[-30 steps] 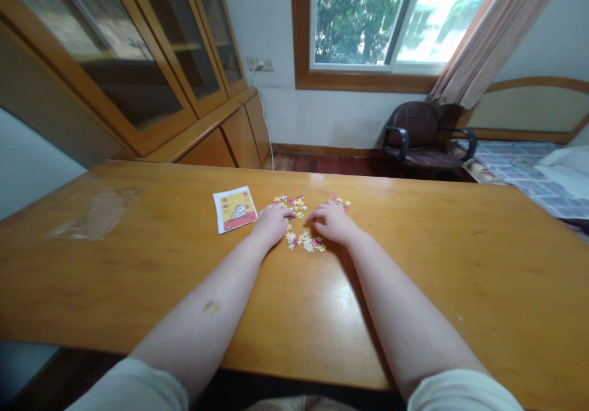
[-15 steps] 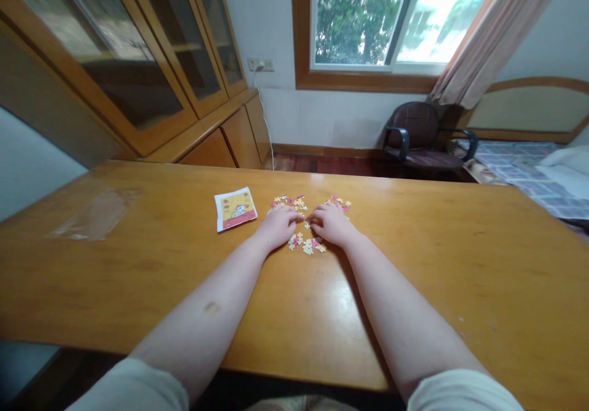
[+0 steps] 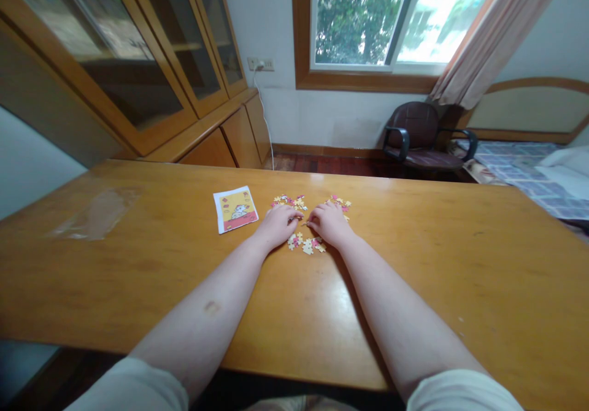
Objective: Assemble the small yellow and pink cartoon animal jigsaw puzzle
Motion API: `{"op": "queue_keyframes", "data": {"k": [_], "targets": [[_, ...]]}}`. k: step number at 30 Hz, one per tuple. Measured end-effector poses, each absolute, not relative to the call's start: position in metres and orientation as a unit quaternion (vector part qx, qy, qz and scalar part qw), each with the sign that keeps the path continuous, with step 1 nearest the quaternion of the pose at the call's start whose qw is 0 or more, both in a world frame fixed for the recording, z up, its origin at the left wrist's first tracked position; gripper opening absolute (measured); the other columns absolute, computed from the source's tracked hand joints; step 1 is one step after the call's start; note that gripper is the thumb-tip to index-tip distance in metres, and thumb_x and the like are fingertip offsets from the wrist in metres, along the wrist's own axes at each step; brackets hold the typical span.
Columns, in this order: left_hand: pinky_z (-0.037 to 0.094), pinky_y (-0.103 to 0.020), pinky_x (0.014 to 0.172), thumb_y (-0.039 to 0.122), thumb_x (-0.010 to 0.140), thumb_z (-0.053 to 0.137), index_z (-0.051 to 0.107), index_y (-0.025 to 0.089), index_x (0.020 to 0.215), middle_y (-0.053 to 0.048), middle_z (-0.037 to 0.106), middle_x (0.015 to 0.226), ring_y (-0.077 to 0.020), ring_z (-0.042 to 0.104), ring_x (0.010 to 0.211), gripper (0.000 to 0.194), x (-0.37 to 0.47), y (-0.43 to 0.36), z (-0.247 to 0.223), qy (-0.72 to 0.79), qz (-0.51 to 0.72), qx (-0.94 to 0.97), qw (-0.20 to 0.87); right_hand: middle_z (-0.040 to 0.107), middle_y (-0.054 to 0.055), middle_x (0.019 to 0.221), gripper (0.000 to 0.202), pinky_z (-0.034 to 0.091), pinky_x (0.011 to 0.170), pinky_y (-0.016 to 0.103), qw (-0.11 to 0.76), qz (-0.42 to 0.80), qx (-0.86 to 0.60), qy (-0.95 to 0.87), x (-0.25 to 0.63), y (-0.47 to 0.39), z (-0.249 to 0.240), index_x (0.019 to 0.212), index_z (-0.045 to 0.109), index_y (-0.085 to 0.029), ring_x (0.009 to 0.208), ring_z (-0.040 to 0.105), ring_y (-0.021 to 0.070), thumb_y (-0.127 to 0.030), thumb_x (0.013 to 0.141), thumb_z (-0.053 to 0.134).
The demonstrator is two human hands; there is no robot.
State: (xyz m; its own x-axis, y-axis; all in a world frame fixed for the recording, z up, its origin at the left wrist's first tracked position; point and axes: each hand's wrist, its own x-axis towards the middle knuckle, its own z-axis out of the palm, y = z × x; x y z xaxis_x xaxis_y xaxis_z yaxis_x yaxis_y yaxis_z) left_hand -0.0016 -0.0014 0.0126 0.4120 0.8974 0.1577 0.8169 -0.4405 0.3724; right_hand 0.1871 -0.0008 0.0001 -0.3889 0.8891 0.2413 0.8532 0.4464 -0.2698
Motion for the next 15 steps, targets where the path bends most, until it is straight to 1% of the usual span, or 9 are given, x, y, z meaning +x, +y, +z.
{"op": "queue_keyframes", "data": {"k": [5, 8, 12, 15], "targets": [[0.041, -0.038, 0.096, 0.014, 0.082, 0.048, 0.074, 0.031, 0.094, -0.001, 0.068, 0.103, -0.0209, 0.054, 0.101, 0.033, -0.003, -0.002, 0.012, 0.472, 0.156, 0.860, 0.116, 0.067, 0.005, 0.086, 0.012, 0.031, 0.085, 0.036, 0.177, 0.050, -0.508, -0.842, 0.186, -0.005, 0.006, 0.079, 0.072, -0.022, 0.089, 0.053, 0.0218, -0.027, 0.083, 0.062], [0.040, -0.040, 0.097, 0.015, 0.082, 0.049, 0.075, 0.032, 0.091, -0.001, 0.068, 0.103, -0.0218, 0.053, 0.102, 0.033, -0.003, -0.001, 0.012, 0.476, 0.137, 0.861, 0.115, 0.067, 0.005, 0.087, 0.018, 0.033, 0.086, 0.036, 0.173, 0.073, -0.473, -0.861, 0.186, -0.008, 0.011, 0.082, 0.074, -0.022, 0.088, 0.054, 0.0209, -0.018, 0.080, 0.057], [0.041, -0.038, 0.097, 0.017, 0.084, 0.048, 0.075, 0.031, 0.095, -0.001, 0.068, 0.106, -0.0216, 0.053, 0.105, 0.033, -0.003, 0.000, 0.010, 0.512, 0.136, 0.842, 0.106, 0.067, 0.003, 0.092, 0.030, 0.037, 0.085, 0.032, 0.170, 0.131, -0.388, -0.896, 0.184, -0.009, 0.012, 0.084, 0.076, -0.025, 0.087, 0.056, 0.0179, -0.008, 0.074, 0.052], [0.041, -0.038, 0.097, 0.016, 0.084, 0.047, 0.074, 0.030, 0.098, -0.002, 0.068, 0.108, -0.0213, 0.053, 0.106, 0.033, -0.003, 0.001, 0.009, 0.524, 0.141, 0.833, 0.107, 0.067, 0.002, 0.092, 0.032, 0.038, 0.085, 0.032, 0.162, 0.122, -0.393, -0.897, 0.184, -0.007, 0.010, 0.085, 0.077, -0.026, 0.086, 0.056, 0.0176, -0.008, 0.074, 0.052]]}}
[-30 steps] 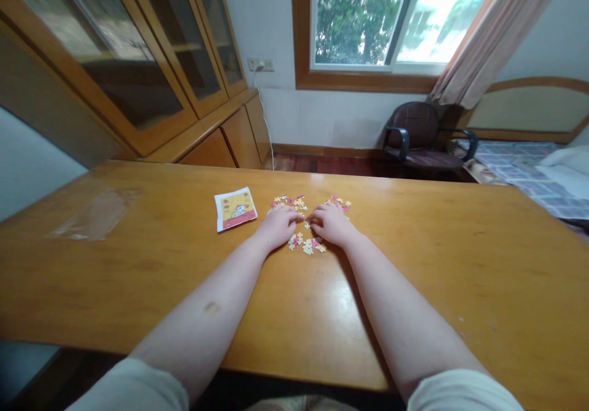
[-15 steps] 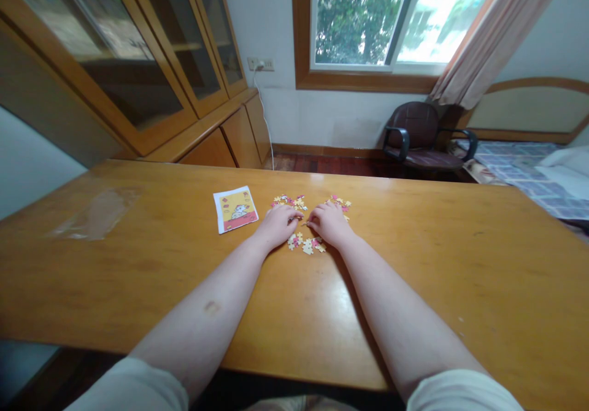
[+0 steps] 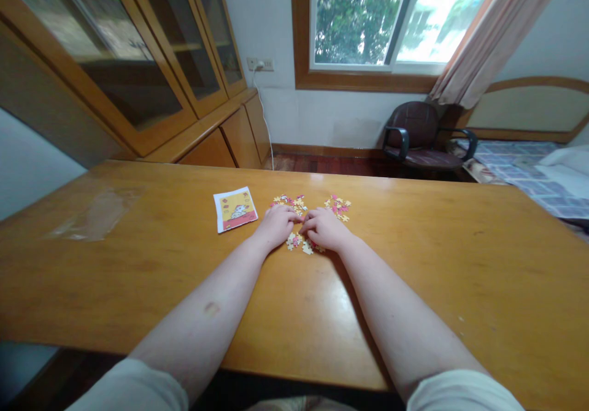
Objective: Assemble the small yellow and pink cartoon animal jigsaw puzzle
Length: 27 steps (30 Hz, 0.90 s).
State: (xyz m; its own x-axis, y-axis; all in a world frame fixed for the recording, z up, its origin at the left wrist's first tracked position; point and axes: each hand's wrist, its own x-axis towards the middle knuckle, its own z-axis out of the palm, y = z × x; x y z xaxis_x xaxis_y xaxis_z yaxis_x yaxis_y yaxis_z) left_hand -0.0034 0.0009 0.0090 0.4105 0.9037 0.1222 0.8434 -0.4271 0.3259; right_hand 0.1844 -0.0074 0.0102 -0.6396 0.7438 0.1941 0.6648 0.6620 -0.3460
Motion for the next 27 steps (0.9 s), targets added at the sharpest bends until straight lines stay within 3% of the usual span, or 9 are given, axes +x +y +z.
{"op": "queue_keyframes", "data": {"k": [6, 10, 16, 19, 23, 27], "targets": [[0.041, -0.038, 0.096, 0.013, 0.081, 0.047, 0.074, 0.029, 0.094, -0.001, 0.069, 0.105, -0.0222, 0.053, 0.104, 0.034, -0.003, 0.002, 0.008, 0.511, 0.156, 0.837, 0.117, 0.067, 0.005, 0.088, 0.027, 0.036, 0.085, 0.035, 0.145, 0.053, -0.513, -0.845, 0.197, 0.000, 0.008, 0.082, 0.077, -0.025, 0.088, 0.055, 0.0204, -0.016, 0.081, 0.051], [0.040, -0.038, 0.097, 0.012, 0.081, 0.046, 0.074, 0.029, 0.098, -0.001, 0.068, 0.107, -0.0213, 0.052, 0.105, 0.037, -0.003, 0.001, 0.007, 0.478, 0.158, 0.855, 0.124, 0.067, 0.008, 0.091, 0.024, 0.038, 0.085, 0.036, 0.152, 0.034, -0.579, -0.800, 0.204, 0.002, 0.012, 0.079, 0.076, -0.022, 0.092, 0.055, 0.0228, -0.016, 0.078, 0.053], [0.039, -0.038, 0.099, 0.011, 0.082, 0.045, 0.072, 0.031, 0.103, -0.001, 0.066, 0.111, -0.0209, 0.051, 0.108, 0.039, -0.002, -0.001, 0.005, 0.457, 0.172, 0.862, 0.134, 0.069, 0.003, 0.085, 0.022, 0.046, 0.068, 0.025, 0.120, 0.307, -0.469, -0.819, 0.217, 0.002, 0.019, 0.089, 0.076, -0.021, 0.073, 0.060, 0.0149, -0.021, 0.070, 0.065], [0.040, -0.038, 0.099, 0.012, 0.082, 0.047, 0.073, 0.030, 0.100, -0.001, 0.066, 0.108, -0.0207, 0.051, 0.106, 0.036, -0.002, 0.000, 0.004, 0.462, 0.188, 0.856, 0.133, 0.071, 0.002, 0.081, 0.026, 0.047, 0.063, 0.025, 0.083, 0.375, -0.465, -0.798, 0.219, 0.003, 0.016, 0.090, 0.076, -0.021, 0.067, 0.061, 0.0150, -0.023, 0.065, 0.070], [0.040, -0.039, 0.098, 0.015, 0.083, 0.047, 0.074, 0.028, 0.096, -0.002, 0.067, 0.106, -0.0213, 0.052, 0.105, 0.032, -0.002, 0.001, 0.005, 0.471, 0.199, 0.849, 0.134, 0.072, 0.002, 0.075, 0.017, 0.046, 0.062, 0.023, 0.064, 0.358, -0.489, -0.793, 0.215, 0.005, 0.014, 0.081, 0.076, -0.020, 0.067, 0.063, 0.0148, -0.021, 0.066, 0.070], [0.040, -0.039, 0.098, 0.013, 0.082, 0.048, 0.074, 0.027, 0.095, -0.002, 0.067, 0.106, -0.0218, 0.052, 0.105, 0.033, -0.002, 0.002, 0.005, 0.476, 0.201, 0.845, 0.137, 0.071, 0.003, 0.075, 0.015, 0.044, 0.063, 0.022, 0.069, 0.249, -0.530, -0.808, 0.214, 0.010, 0.015, 0.081, 0.077, -0.020, 0.070, 0.061, 0.0150, -0.018, 0.070, 0.066]]}}
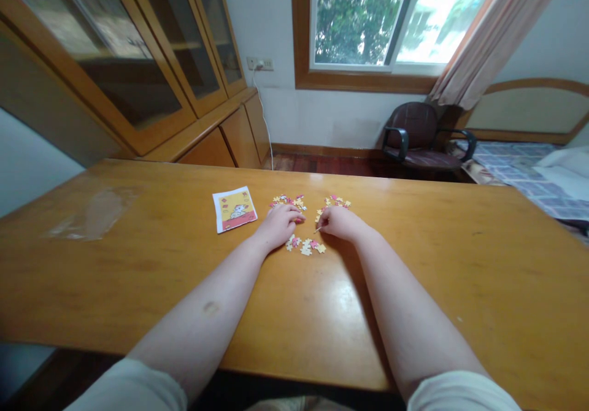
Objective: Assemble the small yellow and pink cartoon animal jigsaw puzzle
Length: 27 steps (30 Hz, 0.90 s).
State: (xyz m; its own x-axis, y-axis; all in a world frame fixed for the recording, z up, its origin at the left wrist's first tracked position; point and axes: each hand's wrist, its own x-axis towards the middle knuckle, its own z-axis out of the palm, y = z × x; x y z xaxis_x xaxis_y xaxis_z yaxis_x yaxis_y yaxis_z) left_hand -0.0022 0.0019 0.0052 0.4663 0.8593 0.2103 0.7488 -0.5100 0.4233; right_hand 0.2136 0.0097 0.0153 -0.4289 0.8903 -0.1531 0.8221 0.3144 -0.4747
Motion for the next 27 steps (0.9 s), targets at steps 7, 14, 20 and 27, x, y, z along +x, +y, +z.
{"op": "queue_keyframes", "data": {"k": [7, 14, 20, 27], "targets": [[0.040, -0.039, 0.096, 0.011, 0.080, 0.048, 0.074, 0.027, 0.096, -0.001, 0.068, 0.106, -0.0220, 0.053, 0.104, 0.034, -0.002, 0.003, 0.003, 0.472, 0.206, 0.848, 0.129, 0.069, 0.006, 0.085, 0.019, 0.044, 0.074, 0.024, 0.103, 0.093, -0.483, -0.865, 0.212, 0.005, 0.019, 0.090, 0.078, -0.024, 0.080, 0.060, 0.0166, -0.022, 0.081, 0.061], [0.040, -0.038, 0.097, 0.011, 0.080, 0.048, 0.074, 0.027, 0.096, -0.001, 0.068, 0.107, -0.0220, 0.053, 0.104, 0.034, -0.002, 0.003, 0.003, 0.472, 0.204, 0.848, 0.130, 0.068, 0.005, 0.084, 0.020, 0.044, 0.077, 0.024, 0.112, 0.137, -0.464, -0.868, 0.211, 0.002, 0.020, 0.086, 0.078, -0.021, 0.079, 0.060, 0.0161, -0.030, 0.082, 0.060], [0.040, -0.039, 0.097, 0.010, 0.079, 0.047, 0.074, 0.026, 0.096, -0.002, 0.068, 0.106, -0.0218, 0.053, 0.104, 0.035, -0.002, 0.003, 0.004, 0.470, 0.202, 0.849, 0.132, 0.067, 0.007, 0.092, 0.019, 0.044, 0.081, 0.024, 0.124, 0.103, -0.519, -0.839, 0.211, 0.007, 0.013, 0.091, 0.076, -0.020, 0.084, 0.060, 0.0165, -0.025, 0.082, 0.060], [0.041, -0.039, 0.097, 0.011, 0.078, 0.047, 0.074, 0.026, 0.095, -0.002, 0.068, 0.106, -0.0218, 0.053, 0.104, 0.035, -0.002, 0.003, 0.005, 0.475, 0.207, 0.845, 0.133, 0.068, 0.009, 0.104, 0.022, 0.043, 0.080, 0.025, 0.101, 0.068, -0.585, -0.802, 0.218, 0.009, 0.015, 0.093, 0.076, -0.022, 0.088, 0.062, 0.0180, -0.023, 0.084, 0.056]]}}
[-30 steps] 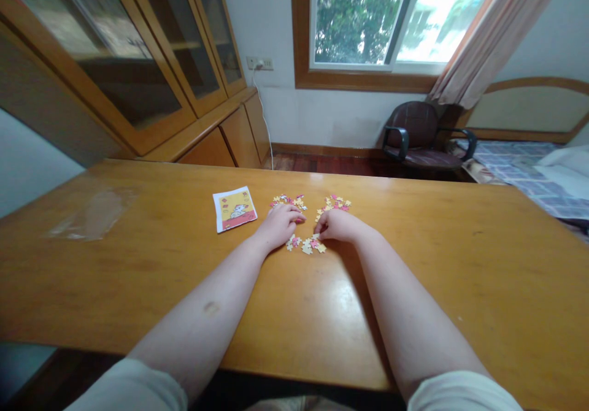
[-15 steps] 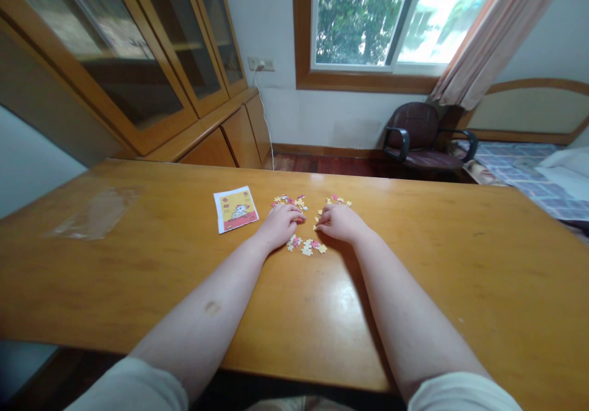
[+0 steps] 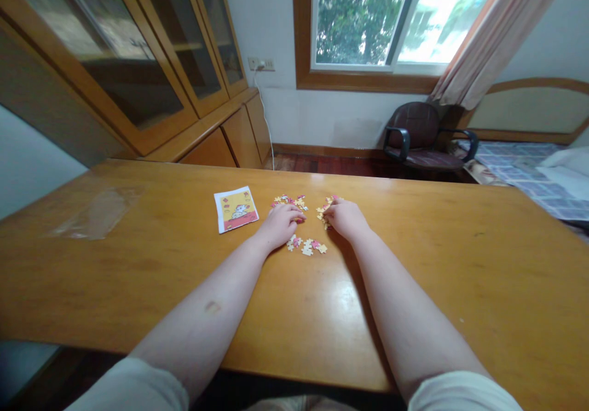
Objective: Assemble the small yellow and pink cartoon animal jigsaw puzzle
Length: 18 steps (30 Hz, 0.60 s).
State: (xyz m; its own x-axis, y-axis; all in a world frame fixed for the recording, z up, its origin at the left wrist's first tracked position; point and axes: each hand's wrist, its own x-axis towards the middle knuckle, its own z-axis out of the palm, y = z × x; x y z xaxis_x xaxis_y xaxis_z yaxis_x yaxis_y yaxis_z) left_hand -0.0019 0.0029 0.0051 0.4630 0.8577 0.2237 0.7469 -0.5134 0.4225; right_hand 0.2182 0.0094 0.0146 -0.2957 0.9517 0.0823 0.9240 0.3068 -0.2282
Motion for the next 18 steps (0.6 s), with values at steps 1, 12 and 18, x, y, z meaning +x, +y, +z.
{"op": "queue_keyframes", "data": {"k": [1, 12, 18], "targets": [[0.041, -0.039, 0.097, 0.011, 0.078, 0.047, 0.074, 0.026, 0.095, -0.001, 0.068, 0.106, -0.0219, 0.053, 0.104, 0.035, -0.002, 0.003, 0.005, 0.474, 0.208, 0.845, 0.134, 0.068, 0.009, 0.104, 0.021, 0.043, 0.079, 0.025, 0.102, 0.069, -0.597, -0.793, 0.217, 0.008, 0.018, 0.090, 0.076, -0.021, 0.087, 0.062, 0.0184, -0.023, 0.083, 0.057], [0.040, -0.038, 0.098, 0.015, 0.082, 0.046, 0.074, 0.026, 0.095, -0.002, 0.068, 0.105, -0.0216, 0.053, 0.104, 0.033, -0.002, 0.002, 0.005, 0.472, 0.207, 0.845, 0.142, 0.069, 0.000, 0.074, 0.031, 0.039, 0.053, 0.023, -0.112, 0.315, -0.532, -0.778, 0.198, -0.013, 0.048, 0.080, 0.070, -0.019, 0.065, 0.060, 0.0161, -0.028, 0.051, 0.077], [0.040, -0.039, 0.099, 0.013, 0.081, 0.047, 0.074, 0.026, 0.095, -0.002, 0.068, 0.107, -0.0220, 0.053, 0.106, 0.033, -0.001, 0.001, 0.008, 0.476, 0.200, 0.844, 0.145, 0.068, 0.000, 0.068, 0.021, 0.039, 0.052, 0.024, -0.119, 0.289, -0.546, -0.778, 0.197, -0.015, 0.046, 0.076, 0.072, -0.021, 0.063, 0.059, 0.0165, -0.025, 0.055, 0.068]]}}
